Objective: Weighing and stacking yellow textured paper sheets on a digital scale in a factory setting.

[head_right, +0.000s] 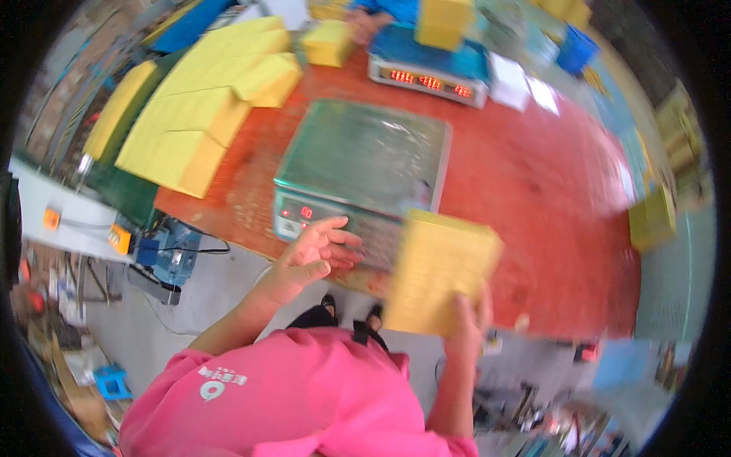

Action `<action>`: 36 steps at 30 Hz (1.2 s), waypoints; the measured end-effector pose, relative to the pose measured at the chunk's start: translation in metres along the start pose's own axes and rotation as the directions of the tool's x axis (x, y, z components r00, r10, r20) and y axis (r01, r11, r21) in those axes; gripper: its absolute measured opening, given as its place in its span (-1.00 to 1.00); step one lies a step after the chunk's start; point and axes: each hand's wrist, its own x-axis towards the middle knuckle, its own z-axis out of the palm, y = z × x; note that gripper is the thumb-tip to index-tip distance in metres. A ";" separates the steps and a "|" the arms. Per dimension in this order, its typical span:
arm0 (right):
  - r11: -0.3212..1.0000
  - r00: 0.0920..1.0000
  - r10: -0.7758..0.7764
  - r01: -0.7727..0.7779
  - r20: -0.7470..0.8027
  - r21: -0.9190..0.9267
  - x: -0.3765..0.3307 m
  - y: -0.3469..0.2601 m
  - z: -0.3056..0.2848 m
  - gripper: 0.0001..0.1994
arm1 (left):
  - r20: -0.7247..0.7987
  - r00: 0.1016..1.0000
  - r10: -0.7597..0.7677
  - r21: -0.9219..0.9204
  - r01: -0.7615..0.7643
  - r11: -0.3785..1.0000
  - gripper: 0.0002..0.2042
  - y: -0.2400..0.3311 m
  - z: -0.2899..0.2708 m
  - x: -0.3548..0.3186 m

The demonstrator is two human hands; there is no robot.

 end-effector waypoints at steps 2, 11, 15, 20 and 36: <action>0.996 0.973 0.034 -0.014 -0.227 0.089 0.022 0.006 -0.037 -0.60 | -0.142 0.987 0.081 0.046 -0.075 0.996 -0.40 0.011 -0.031 -0.001; 0.116 0.815 -0.578 0.131 0.040 -0.985 0.067 0.008 -0.069 -0.57 | -0.600 0.798 0.056 0.129 0.028 0.991 -0.71 0.072 -0.236 -0.021; 0.545 0.898 -0.438 0.301 0.041 -0.782 0.053 -0.011 0.104 -0.70 | -0.471 0.814 0.341 0.678 0.086 0.730 -0.72 0.104 -0.322 0.041; 0.950 0.939 0.005 0.103 0.344 -0.295 0.086 0.026 0.337 -0.66 | -0.300 0.847 0.438 0.935 0.169 0.313 -0.65 0.157 -0.413 0.143; 0.925 0.957 -0.025 0.132 0.288 -0.357 0.345 0.125 0.561 -0.82 | -0.277 0.957 0.092 0.934 0.245 0.262 -0.58 0.185 -0.494 0.249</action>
